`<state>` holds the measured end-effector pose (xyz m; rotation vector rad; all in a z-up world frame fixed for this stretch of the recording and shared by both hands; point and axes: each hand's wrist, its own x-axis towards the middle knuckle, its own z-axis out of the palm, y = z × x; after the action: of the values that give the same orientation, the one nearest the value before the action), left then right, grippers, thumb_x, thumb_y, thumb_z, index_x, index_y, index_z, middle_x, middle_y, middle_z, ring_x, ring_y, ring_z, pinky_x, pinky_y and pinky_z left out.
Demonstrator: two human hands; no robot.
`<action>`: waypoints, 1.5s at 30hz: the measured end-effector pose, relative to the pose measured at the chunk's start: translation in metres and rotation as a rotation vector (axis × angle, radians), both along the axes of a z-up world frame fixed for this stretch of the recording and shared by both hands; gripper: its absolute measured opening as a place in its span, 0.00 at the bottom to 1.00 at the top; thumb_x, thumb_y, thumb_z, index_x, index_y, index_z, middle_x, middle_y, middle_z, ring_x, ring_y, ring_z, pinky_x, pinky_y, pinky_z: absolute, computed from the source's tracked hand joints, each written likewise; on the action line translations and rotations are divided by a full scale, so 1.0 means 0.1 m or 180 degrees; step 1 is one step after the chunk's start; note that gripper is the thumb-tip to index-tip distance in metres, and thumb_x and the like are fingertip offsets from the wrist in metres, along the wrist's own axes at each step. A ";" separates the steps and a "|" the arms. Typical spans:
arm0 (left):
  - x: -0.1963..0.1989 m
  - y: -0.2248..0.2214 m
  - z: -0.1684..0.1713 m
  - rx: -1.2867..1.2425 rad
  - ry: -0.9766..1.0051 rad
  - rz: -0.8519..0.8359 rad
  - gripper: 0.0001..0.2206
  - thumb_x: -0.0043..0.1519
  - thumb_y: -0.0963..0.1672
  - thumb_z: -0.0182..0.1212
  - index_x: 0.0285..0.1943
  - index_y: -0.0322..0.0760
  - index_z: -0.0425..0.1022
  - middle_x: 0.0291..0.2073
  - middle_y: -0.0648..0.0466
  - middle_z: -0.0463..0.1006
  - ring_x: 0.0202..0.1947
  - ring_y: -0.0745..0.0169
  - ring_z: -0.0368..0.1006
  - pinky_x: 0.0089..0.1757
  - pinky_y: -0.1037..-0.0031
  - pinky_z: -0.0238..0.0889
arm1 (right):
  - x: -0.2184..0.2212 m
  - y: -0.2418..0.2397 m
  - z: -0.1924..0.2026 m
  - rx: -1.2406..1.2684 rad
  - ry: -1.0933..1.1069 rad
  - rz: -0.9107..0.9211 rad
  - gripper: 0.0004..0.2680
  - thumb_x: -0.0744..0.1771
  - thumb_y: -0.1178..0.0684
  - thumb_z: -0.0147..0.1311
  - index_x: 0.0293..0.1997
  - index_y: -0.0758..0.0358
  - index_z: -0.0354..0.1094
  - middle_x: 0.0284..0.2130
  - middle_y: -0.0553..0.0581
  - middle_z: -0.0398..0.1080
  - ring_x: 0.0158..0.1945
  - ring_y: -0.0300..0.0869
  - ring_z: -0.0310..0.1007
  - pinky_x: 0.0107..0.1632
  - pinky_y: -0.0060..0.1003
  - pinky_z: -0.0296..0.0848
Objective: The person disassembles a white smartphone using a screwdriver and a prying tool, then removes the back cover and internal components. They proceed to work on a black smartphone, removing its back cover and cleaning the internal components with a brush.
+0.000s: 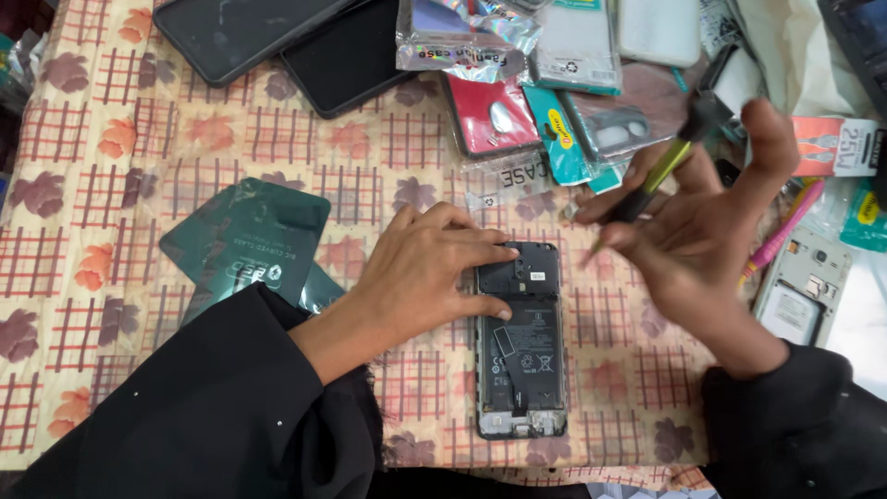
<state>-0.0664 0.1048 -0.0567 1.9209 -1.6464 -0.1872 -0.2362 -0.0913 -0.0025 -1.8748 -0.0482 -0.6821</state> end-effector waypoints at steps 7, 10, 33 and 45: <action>-0.11 0.04 -0.06 -0.0410 0.0312 0.0033 0.27 0.48 0.55 0.74 0.53 0.40 0.83 0.54 0.57 0.82 0.48 0.57 0.69 0.50 0.61 0.61 | 0.07 0.10 -0.44 -0.0304 -0.0282 0.0325 0.38 0.63 0.78 0.57 0.68 0.34 0.37 0.48 0.59 0.56 0.42 0.49 0.74 0.43 0.47 0.85; -0.11 0.03 -0.02 -0.0466 0.0517 0.0024 0.27 0.48 0.53 0.75 0.53 0.37 0.82 0.54 0.54 0.82 0.41 0.55 0.68 0.48 0.63 0.63 | 0.07 0.09 -0.45 -0.0560 -0.0397 0.0395 0.38 0.62 0.77 0.58 0.67 0.34 0.36 0.47 0.60 0.57 0.42 0.51 0.77 0.44 0.48 0.84; -0.14 0.03 0.00 -0.0279 0.1144 0.0336 0.58 0.41 0.48 0.83 0.79 0.34 0.42 0.51 0.45 0.78 0.47 0.50 0.76 0.52 0.59 0.66 | 0.06 -0.04 -0.45 -0.1085 -0.0445 0.0537 0.37 0.60 0.73 0.60 0.70 0.40 0.40 0.47 0.65 0.59 0.48 0.54 0.71 0.55 0.55 0.81; -0.13 0.04 -0.04 -0.0307 0.0964 0.0201 0.58 0.44 0.49 0.82 0.79 0.31 0.40 0.48 0.46 0.79 0.48 0.50 0.74 0.53 0.60 0.65 | 0.10 -0.02 -0.24 -0.1603 -0.0300 0.0621 0.30 0.63 0.70 0.59 0.62 0.51 0.37 0.46 0.68 0.68 0.45 0.48 0.78 0.42 0.39 0.81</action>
<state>-0.0794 0.1088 -0.0604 1.7710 -1.3689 -0.3490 -0.2264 -0.0932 -0.0265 -2.2756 -0.4972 -0.6622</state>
